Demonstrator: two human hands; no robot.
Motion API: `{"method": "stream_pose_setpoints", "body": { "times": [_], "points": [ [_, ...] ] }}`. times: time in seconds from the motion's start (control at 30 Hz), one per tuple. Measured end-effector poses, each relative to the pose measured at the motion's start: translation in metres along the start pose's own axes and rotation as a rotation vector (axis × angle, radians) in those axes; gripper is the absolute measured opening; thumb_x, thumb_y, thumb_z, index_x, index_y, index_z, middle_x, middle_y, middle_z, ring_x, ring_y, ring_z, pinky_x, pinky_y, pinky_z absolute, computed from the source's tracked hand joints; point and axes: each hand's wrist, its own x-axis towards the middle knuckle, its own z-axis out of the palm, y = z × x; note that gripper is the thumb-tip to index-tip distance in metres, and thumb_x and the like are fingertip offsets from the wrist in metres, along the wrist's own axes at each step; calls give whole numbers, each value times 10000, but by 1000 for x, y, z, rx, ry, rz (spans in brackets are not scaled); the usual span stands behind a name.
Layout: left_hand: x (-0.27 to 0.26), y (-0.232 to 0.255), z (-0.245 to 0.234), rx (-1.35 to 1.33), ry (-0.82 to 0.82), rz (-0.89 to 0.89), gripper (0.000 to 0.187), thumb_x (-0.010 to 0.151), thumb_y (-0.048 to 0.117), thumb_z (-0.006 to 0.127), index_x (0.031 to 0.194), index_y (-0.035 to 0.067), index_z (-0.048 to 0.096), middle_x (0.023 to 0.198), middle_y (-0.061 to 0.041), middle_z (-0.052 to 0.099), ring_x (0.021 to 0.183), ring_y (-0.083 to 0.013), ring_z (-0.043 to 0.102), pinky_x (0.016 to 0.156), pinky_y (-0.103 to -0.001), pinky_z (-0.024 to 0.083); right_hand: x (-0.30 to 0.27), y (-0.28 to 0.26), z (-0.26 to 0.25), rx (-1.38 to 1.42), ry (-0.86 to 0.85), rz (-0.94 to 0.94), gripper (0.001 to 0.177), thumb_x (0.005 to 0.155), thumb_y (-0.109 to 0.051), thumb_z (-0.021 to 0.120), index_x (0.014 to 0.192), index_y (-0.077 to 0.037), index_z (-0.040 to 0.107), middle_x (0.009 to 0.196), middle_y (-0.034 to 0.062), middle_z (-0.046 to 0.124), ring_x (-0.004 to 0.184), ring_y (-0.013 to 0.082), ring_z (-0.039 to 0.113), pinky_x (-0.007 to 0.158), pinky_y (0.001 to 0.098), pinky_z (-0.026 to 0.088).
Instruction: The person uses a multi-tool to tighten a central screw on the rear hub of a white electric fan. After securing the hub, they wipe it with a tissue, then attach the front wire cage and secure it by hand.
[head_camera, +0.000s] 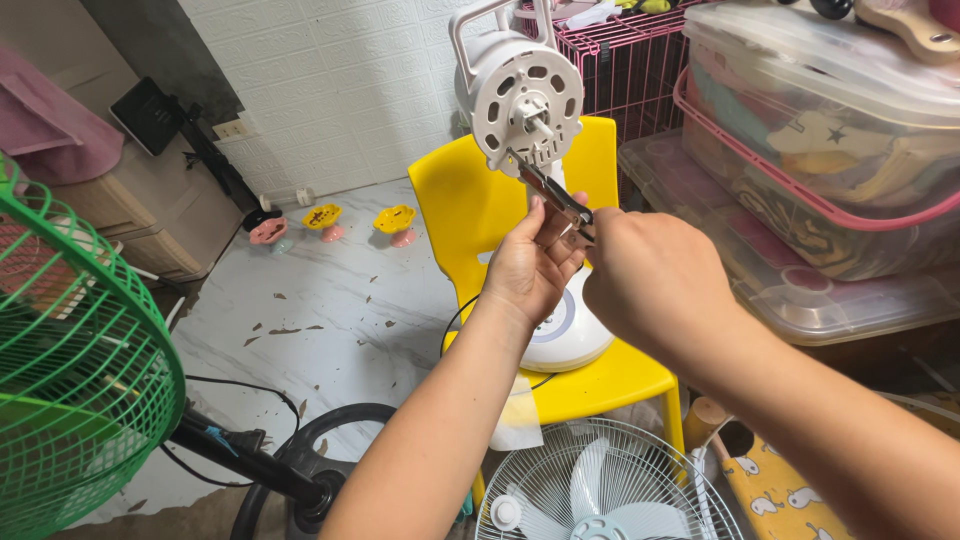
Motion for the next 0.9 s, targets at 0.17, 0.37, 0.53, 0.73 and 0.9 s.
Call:
{"method": "stream_pose_setpoints", "body": {
  "times": [0.17, 0.37, 0.53, 0.73, 0.9],
  "points": [
    [5, 0, -4, -16, -107, 9, 351, 1088, 369, 460, 1308, 142, 613, 1278, -40, 718, 1127, -232, 666, 909, -399, 501, 5, 2, 0, 257, 3, 58, 388, 778, -92, 700, 1111, 51, 560, 821, 272, 688, 812, 455, 684, 741, 536, 535],
    [13, 1, -4, 3, 66, -6, 356, 1054, 412, 544, 1288, 145, 579, 1248, -43, 692, 1188, -254, 666, 988, -446, 562, 2, 4, 10, 195, 144, -89, 352, 823, -201, 767, 981, 66, 599, 741, 273, 672, 739, 456, 679, 665, 530, 536],
    [14, -3, 3, 11, 0, 57, 383, 1048, 446, 503, 1336, 201, 560, 1273, -21, 690, 1198, -228, 655, 984, -408, 514, 2, 2, 11, 198, 134, -30, 268, 930, -238, 700, 837, 11, 667, 689, 230, 692, 655, 394, 694, 634, 490, 534],
    [5, -5, 6, -109, -151, -57, 409, 1028, 428, 404, 1288, 150, 554, 1280, -33, 704, 1180, -254, 672, 945, -423, 563, 10, 4, 2, 1040, -335, 516, 410, 974, -359, 561, 1001, 34, 673, 789, 163, 746, 552, 234, 682, 446, 367, 539],
    [18, -3, 6, 24, -19, -31, 297, 1062, 383, 520, 1274, 181, 571, 1205, -25, 731, 1080, -190, 716, 899, -334, 573, 7, 13, 3, 1068, -509, 662, 643, 964, -576, 456, 1123, 22, 628, 859, 156, 764, 539, 200, 653, 405, 331, 481]
  ]
}}
